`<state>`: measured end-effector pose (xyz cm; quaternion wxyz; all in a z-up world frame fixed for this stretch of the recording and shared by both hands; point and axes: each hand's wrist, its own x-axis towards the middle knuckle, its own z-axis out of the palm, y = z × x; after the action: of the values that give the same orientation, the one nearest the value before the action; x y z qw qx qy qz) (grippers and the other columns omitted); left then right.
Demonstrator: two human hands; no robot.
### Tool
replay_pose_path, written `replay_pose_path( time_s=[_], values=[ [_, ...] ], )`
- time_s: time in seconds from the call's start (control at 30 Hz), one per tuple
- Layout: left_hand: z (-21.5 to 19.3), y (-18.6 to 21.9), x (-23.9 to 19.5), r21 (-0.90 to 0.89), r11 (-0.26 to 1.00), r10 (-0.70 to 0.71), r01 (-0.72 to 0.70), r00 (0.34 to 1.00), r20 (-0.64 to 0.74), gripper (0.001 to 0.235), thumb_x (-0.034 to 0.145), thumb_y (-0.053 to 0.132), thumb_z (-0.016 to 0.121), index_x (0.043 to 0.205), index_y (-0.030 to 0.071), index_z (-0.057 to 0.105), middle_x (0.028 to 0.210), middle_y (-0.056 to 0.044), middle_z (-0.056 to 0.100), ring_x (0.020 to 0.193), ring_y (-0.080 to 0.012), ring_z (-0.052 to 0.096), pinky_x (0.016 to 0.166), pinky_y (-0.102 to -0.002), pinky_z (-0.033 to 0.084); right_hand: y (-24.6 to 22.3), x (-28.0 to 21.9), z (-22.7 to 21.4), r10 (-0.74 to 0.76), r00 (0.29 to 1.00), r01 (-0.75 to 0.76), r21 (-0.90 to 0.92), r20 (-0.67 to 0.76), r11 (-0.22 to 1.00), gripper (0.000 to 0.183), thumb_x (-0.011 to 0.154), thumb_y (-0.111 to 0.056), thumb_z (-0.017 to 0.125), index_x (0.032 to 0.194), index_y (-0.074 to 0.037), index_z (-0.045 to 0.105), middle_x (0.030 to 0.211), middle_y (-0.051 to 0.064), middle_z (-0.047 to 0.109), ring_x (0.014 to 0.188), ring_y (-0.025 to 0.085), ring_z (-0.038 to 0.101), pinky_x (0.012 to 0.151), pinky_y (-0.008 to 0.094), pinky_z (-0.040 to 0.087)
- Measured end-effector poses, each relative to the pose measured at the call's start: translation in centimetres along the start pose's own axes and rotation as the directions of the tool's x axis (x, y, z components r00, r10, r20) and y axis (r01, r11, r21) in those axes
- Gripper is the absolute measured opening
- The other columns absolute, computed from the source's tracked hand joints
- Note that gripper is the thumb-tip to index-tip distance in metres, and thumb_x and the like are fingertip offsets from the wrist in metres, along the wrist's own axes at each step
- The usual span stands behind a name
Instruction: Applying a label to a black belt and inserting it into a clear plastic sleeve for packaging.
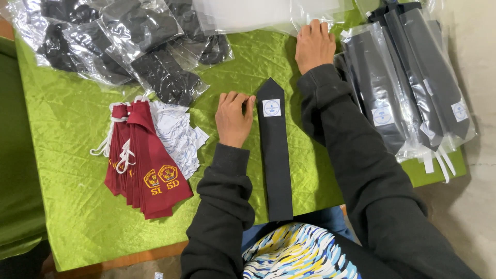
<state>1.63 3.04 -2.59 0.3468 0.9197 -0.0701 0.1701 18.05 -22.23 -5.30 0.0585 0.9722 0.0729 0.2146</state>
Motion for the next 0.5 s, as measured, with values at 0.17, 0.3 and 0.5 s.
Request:
replay_pose_path(
  time_s=[0.17,0.3,0.5],
  values=[
    [0.0,-0.1,0.0,0.000,1.000,-0.002,0.002,1.000,0.007,0.026,0.103,0.025,0.067,0.086,0.006,0.071,0.086,-0.006,0.065,0.087,-0.0253,0.054,0.061,-0.041,0.049,0.4,0.2,-0.7,0.039,0.987,-0.013,0.167,-0.154,0.986,0.018,0.113,-0.015,0.056,0.095,-0.013,0.053,0.083,0.004,0.056,0.075,0.022,0.047,0.058,0.038,0.041],
    [-0.5,0.2,0.4,-0.042,0.999,0.018,-0.020,0.999,-0.038,0.020,0.104,0.023,0.066,0.091,0.008,0.071,0.088,-0.005,0.064,0.088,-0.0254,0.054,0.060,-0.040,0.050,-0.6,0.2,-2.9,0.021,0.980,0.038,0.292,-0.196,0.956,0.014,0.109,-0.010,0.056,0.097,-0.014,0.054,0.086,0.004,0.059,0.076,0.023,0.051,0.053,0.038,0.042],
    [-0.7,2.6,3.8,-0.412,0.910,-0.082,0.038,0.993,-0.090,0.025,0.105,0.026,0.061,0.116,0.008,0.074,0.105,-0.006,0.075,0.097,-0.0176,0.061,0.067,-0.029,0.052,-4.3,-0.7,-6.5,-0.006,0.988,0.104,0.624,-0.157,0.775,0.012,0.107,-0.010,0.062,0.095,-0.011,0.064,0.091,0.004,0.066,0.080,0.018,0.059,0.073,0.033,0.052]
  ],
)
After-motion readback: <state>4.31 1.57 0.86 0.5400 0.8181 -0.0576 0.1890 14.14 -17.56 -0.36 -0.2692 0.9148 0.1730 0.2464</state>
